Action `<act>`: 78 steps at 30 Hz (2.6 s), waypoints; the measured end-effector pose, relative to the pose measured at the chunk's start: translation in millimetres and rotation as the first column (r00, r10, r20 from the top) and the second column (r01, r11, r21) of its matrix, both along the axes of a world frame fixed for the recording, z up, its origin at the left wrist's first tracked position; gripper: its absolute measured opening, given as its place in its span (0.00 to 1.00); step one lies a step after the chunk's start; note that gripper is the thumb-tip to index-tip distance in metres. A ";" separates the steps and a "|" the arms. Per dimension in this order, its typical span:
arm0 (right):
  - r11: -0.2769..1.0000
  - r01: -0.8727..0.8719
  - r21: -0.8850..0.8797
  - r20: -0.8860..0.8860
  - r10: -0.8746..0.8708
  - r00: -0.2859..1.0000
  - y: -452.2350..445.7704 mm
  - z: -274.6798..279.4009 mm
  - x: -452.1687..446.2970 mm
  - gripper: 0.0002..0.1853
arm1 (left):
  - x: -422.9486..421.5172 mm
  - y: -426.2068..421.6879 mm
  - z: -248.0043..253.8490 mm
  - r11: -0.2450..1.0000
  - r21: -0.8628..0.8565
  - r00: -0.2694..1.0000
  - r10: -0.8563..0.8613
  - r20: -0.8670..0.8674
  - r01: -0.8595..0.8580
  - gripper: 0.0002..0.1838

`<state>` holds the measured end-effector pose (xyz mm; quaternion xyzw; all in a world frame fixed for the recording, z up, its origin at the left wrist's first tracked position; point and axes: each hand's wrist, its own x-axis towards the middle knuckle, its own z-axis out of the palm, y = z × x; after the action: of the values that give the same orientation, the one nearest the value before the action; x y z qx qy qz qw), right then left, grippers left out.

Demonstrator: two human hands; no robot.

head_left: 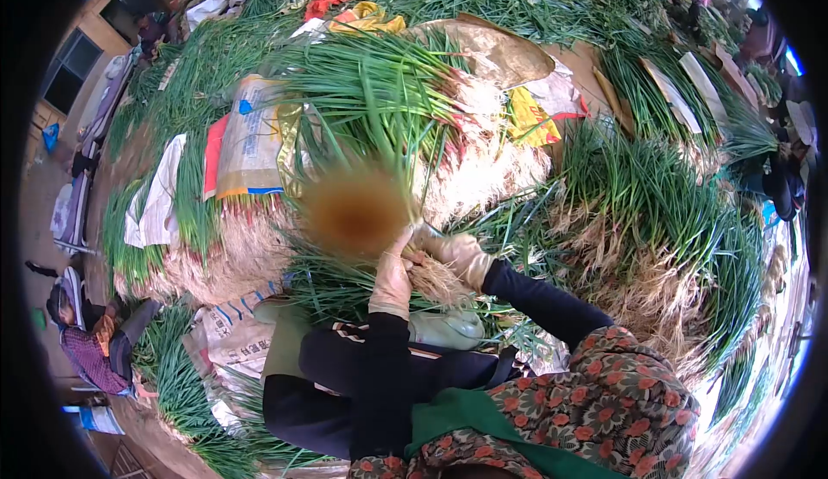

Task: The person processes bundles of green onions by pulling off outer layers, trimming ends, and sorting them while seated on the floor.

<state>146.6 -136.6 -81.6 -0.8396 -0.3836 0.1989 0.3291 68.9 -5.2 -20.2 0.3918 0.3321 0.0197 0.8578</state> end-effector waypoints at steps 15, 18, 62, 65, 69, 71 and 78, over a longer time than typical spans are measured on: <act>0.941 0.319 -0.115 0.475 -0.230 0.850 80.3 36.9 116.7 0.24 | -2.5 -0.6 31.6 0.963 -0.248 0.987 0.131 0.095 -0.104 0.14; 0.961 0.177 -0.214 0.515 -0.043 0.856 72.2 37.1 112.2 0.23 | -6.3 18.4 31.4 0.924 -0.381 0.923 0.107 0.369 0.045 0.15; 0.990 0.040 0.135 -0.267 -0.002 0.964 35.5 53.1 60.4 0.09 | 10.6 1.2 -36.4 0.952 -0.280 0.993 -0.111 0.049 0.120 0.11; 0.790 0.294 0.538 -0.374 -0.088 0.923 42.6 -14.5 61.9 0.08 | 6.4 -5.1 -14.3 0.974 -0.226 1.000 0.010 0.001 -0.009 0.08; 0.843 0.517 0.149 -0.871 -0.135 0.472 28.1 13.9 77.0 0.17 | 1.4 -13.1 7.0 0.977 -0.215 0.996 0.017 0.093 0.003 0.10; 0.929 0.353 0.108 -0.944 -0.015 0.328 31.5 11.4 73.9 0.19 | 1.4 -15.7 28.5 0.990 -0.126 0.995 -0.054 0.084 0.064 0.10; 0.915 0.149 0.374 -0.425 0.027 0.905 72.7 -39.0 63.9 0.22 | -3.6 -7.6 -4.0 0.984 -0.152 0.995 0.099 0.021 -0.095 0.11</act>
<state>210.5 -63.9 -120.6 -0.7039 -0.3085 0.2827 0.5739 65.3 -12.8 -24.2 0.3088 0.3393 0.0417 0.8876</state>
